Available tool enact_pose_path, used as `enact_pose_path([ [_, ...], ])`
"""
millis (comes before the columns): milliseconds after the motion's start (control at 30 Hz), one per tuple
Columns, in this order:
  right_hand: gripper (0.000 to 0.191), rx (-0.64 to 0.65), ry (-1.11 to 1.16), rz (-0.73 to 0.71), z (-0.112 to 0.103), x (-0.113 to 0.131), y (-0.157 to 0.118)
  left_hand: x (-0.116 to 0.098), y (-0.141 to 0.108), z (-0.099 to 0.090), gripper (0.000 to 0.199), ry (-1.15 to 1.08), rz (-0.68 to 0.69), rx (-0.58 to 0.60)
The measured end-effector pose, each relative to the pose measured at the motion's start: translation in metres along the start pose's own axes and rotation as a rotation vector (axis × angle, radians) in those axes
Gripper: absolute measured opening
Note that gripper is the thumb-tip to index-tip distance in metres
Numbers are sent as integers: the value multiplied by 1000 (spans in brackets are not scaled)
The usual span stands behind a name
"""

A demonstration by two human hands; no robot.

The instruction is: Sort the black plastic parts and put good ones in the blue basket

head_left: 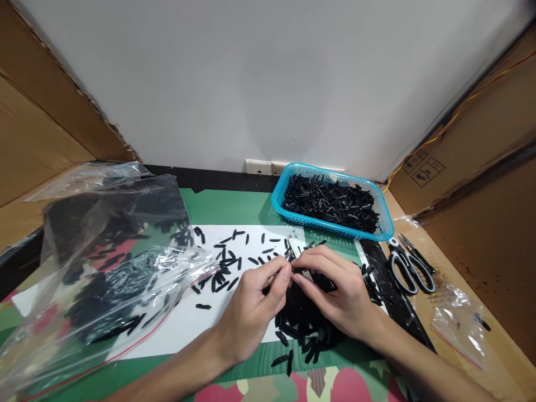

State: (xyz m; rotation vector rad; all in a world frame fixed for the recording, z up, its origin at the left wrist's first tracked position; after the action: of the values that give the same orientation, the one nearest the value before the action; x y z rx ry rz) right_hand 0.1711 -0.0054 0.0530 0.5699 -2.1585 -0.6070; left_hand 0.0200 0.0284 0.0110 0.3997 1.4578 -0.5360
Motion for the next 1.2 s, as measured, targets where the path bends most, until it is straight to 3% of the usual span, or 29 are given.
enact_pose_path([
  [267, 10, -32, 342, 319, 2, -16, -1, -6, -3, 3, 45, 173, 88, 55],
  [500, 9, -266, 499, 340, -14, -28, -7, -3, -1, 0, 42, 108, 138, -10],
  [567, 10, -268, 418, 328, -20, -29, -5, 0, 0, -3, 41, 68, 141, -34],
  [633, 20, -182, 346, 357, -19, -31, -2, 2, 1, -5, 39, 51, 141, -47],
  [733, 7, -5, 311, 433, -8, -34, -3, 3, 0, -7, 39, 26, 144, -56],
  [800, 19, 67, 311, 432, -1, -31, -4, 3, -1, -7, 39, 13, 151, -58],
  [867, 16, 103, 291, 380, 3, -25, -4, 3, -1, -6, 40, 17, 153, -48],
  [933, 5, 107, 188, 275, 2, -17, -2, 3, -1, -4, 42, 21, 131, -27],
  [1067, 8, 36, -117, 12, -15, -12, 4, 2, 0, 2, 44, -71, 24, 20],
  [1200, 9, -147, -601, 6, -45, -39, 10, 2, 2, 6, 47, -203, -72, 45],
])
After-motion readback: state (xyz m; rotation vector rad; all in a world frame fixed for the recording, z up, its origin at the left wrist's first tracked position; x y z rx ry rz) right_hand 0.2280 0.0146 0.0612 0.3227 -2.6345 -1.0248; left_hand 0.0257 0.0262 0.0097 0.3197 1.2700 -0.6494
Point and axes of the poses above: each hand's wrist, its own y-axis towards the middle knuckle, its own z-axis out of the palm, x = y × z, the point moved 6 cm from there along y, towards the middle knuckle, and after that the axes turned 11 degrees about -y, right-handed, at the moved point
